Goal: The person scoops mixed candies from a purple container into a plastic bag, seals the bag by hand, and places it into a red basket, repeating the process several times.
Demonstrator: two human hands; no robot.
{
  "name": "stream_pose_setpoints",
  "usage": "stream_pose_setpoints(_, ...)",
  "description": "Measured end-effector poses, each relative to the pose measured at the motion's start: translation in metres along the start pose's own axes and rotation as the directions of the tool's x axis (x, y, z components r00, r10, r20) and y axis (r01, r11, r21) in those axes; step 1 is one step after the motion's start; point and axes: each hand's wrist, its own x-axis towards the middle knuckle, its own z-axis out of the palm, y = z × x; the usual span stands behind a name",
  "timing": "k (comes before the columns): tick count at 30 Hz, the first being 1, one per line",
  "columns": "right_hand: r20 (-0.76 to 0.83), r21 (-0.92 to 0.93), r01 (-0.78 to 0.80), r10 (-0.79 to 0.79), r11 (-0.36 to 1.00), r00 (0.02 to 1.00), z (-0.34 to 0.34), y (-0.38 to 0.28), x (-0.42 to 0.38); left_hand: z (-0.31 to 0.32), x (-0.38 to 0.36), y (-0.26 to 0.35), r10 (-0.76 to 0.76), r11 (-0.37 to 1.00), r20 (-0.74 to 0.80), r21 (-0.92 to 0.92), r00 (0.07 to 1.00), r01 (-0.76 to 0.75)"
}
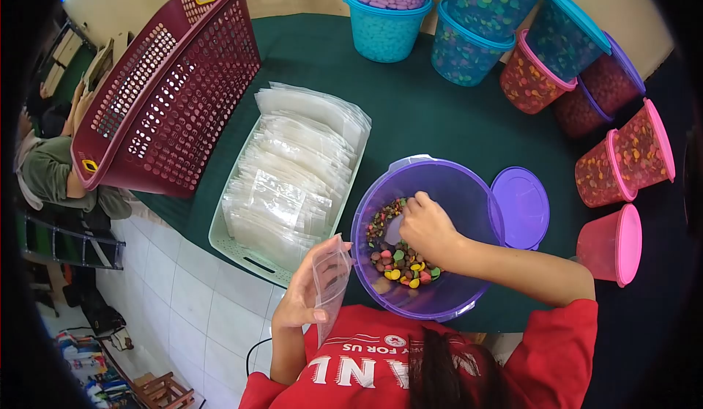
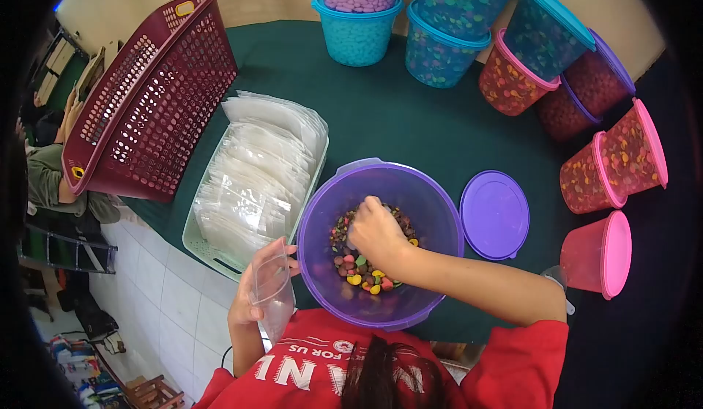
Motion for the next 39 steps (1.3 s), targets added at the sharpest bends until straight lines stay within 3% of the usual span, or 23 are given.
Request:
stream_pose_setpoints(2,0.124,0.106,0.036,-0.049,0.994,0.991,-0.002,0.003,-0.01,-0.003,-0.002,-0.002,0.007,1.0,-0.01,-0.011,1.0,-0.007)
stream_pose_setpoints(5,0.218,0.101,0.081,-0.101,0.992,0.971,0.003,-0.007,-0.028,-0.004,-0.003,-0.006,0.005,0.999,-0.026,-0.037,1.0,-0.006)
stream_pose_setpoints(9,0.086,0.119,-0.016,0.006,0.993,0.996,-0.007,0.007,-0.021,-0.004,0.002,-0.006,0.004,0.999,-0.038,-0.044,0.999,-0.005)
stream_pose_setpoints(11,0.107,0.149,-0.038,0.022,0.988,0.994,-0.008,0.006,-0.008,-0.004,0.003,-0.005,-0.003,0.999,-0.034,-0.046,0.999,0.002)
stream_pose_setpoints(14,0.045,0.131,-0.013,0.007,0.991,0.999,0.002,-0.008,0.009,-0.004,0.005,-0.001,-0.001,0.999,-0.029,-0.041,1.0,-0.001)
stream_pose_setpoints(19,0.117,0.139,0.1,-0.117,0.985,0.986,0.0,-0.018,-0.006,-0.006,0.003,-0.005,0.016,0.999,-0.054,-0.047,0.998,-0.019)
stream_pose_setpoints(21,0.178,0.167,0.044,-0.074,0.985,0.981,-0.008,-0.011,-0.012,-0.006,0.003,-0.006,0.024,0.998,-0.084,-0.056,0.996,-0.029)
stream_pose_setpoints(23,0.243,0.039,-0.043,0.033,0.998,0.969,-0.008,0.006,-0.013,-0.006,0.001,-0.006,0.044,0.996,-0.081,-0.069,0.996,-0.049)
stream_pose_setpoints(25,0.411,-0.006,-0.082,0.077,0.997,0.908,-0.002,0.016,-0.014,-0.008,-0.002,-0.006,0.06,0.995,-0.066,-0.073,0.996,-0.064)
stream_pose_setpoints(27,0.469,-0.032,-0.053,0.062,0.998,0.881,0.004,0.017,-0.015,-0.008,-0.006,-0.008,0.264,0.962,0.056,-0.082,0.963,-0.259)
stream_pose_setpoints(28,0.521,-0.061,-0.013,0.043,0.998,0.852,0.008,0.016,-0.015,0.003,-0.012,-0.005,0.215,0.975,-0.099,-0.039,0.972,-0.22)
stream_pose_setpoints(29,0.522,-0.058,-0.013,0.042,0.998,0.852,0.01,0.014,-0.015,0.002,-0.011,-0.001,0.212,0.976,-0.099,-0.039,0.972,-0.216)
stream_pose_setpoints(31,0.43,-0.118,-0.025,0.074,0.993,0.9,0.013,0.009,-0.013,-0.003,-0.004,0.006,0.253,0.952,0.149,0.135,0.956,-0.273)
stream_pose_setpoints(32,0.431,-0.114,-0.03,0.077,0.993,0.899,0.016,0.008,-0.012,-0.004,-0.003,0.008,0.225,0.947,0.191,0.187,0.955,-0.26)
stream_pose_setpoints(34,0.259,-0.118,-0.05,0.079,0.992,0.963,0.017,0.01,-0.008,0.001,-0.004,0.012,0.193,0.946,0.213,0.217,0.958,-0.239)
stream_pose_setpoints(39,0.192,-0.146,-0.062,0.089,0.987,0.977,0.006,0.012,0.0,0.013,-0.006,0.011,0.116,0.945,0.172,0.283,0.978,-0.162)
